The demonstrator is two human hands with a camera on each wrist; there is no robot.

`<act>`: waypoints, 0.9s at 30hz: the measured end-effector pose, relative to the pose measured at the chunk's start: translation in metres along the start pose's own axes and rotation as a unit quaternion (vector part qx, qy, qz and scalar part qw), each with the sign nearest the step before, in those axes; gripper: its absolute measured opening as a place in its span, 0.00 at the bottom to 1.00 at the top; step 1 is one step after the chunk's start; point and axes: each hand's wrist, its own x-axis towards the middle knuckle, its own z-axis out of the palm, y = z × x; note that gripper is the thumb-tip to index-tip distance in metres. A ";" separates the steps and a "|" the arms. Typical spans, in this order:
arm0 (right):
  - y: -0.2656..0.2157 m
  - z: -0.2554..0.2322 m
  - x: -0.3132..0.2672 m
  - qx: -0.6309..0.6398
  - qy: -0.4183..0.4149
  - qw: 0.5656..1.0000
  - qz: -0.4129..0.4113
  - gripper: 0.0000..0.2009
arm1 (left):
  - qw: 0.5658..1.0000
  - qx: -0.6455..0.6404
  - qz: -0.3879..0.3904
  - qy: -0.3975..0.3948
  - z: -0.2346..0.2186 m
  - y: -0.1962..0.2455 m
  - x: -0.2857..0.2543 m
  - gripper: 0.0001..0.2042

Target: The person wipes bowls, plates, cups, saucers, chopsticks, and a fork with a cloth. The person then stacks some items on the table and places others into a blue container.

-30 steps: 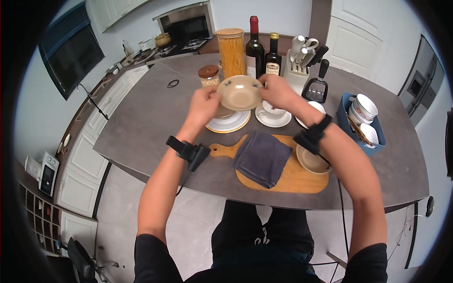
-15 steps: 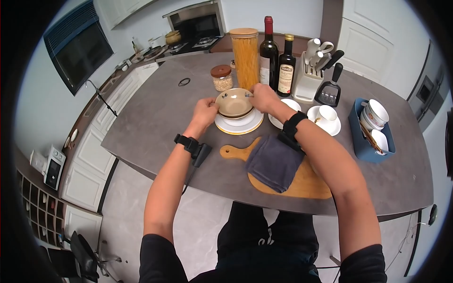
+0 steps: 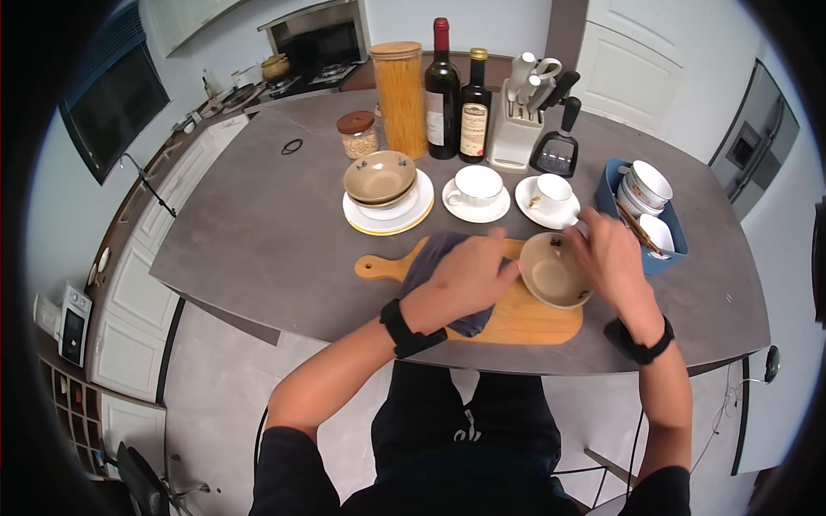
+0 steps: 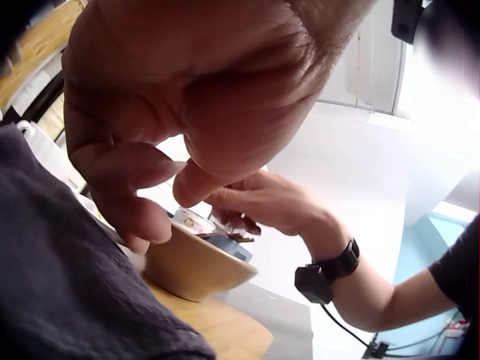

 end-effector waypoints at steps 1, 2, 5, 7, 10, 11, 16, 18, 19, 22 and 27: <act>0.014 0.004 -0.016 -0.021 -0.001 1.000 0.021 0.15 | 0.999 -0.032 0.012 -0.020 0.011 0.000 0.005 0.22; 0.021 0.007 -0.029 -0.019 0.001 1.000 0.024 0.15 | 0.997 -0.061 0.022 -0.040 0.015 0.003 0.009 0.21; 0.034 0.017 -0.053 0.075 -0.114 0.986 0.097 0.15 | 0.954 -0.235 -0.136 -0.125 0.014 0.019 0.015 0.19; 0.035 0.019 -0.049 0.224 -0.072 0.968 0.091 0.15 | 0.957 -0.237 -0.134 -0.099 0.008 0.026 0.013 0.18; 0.012 0.000 -0.016 0.275 -0.023 0.959 0.060 0.17 | 0.962 -0.247 -0.115 -0.029 -0.023 0.027 0.010 0.19; -0.005 -0.010 0.001 0.282 -0.050 0.954 0.091 0.18 | 0.975 -0.205 -0.078 0.038 -0.026 0.004 0.015 0.21; -0.063 0.034 0.104 0.391 -0.114 0.913 0.016 0.21 | 0.971 -0.083 -0.094 0.204 -0.110 -0.065 0.021 0.20; -0.094 0.062 0.139 0.409 -0.135 0.902 0.014 0.18 | 0.966 -0.043 -0.126 0.224 -0.136 -0.091 0.017 0.20; -0.106 0.080 0.153 0.412 -0.121 0.903 0.009 0.16 | 0.962 -0.017 -0.150 0.228 -0.146 -0.098 0.016 0.20; -0.133 0.105 0.177 0.360 -0.180 0.916 -0.002 0.14 | 0.954 0.034 -0.182 0.236 -0.161 -0.140 0.014 0.19; -0.148 0.127 0.188 0.227 -0.162 0.960 -0.013 0.16 | 0.948 0.036 -0.226 0.221 -0.162 -0.150 0.006 0.19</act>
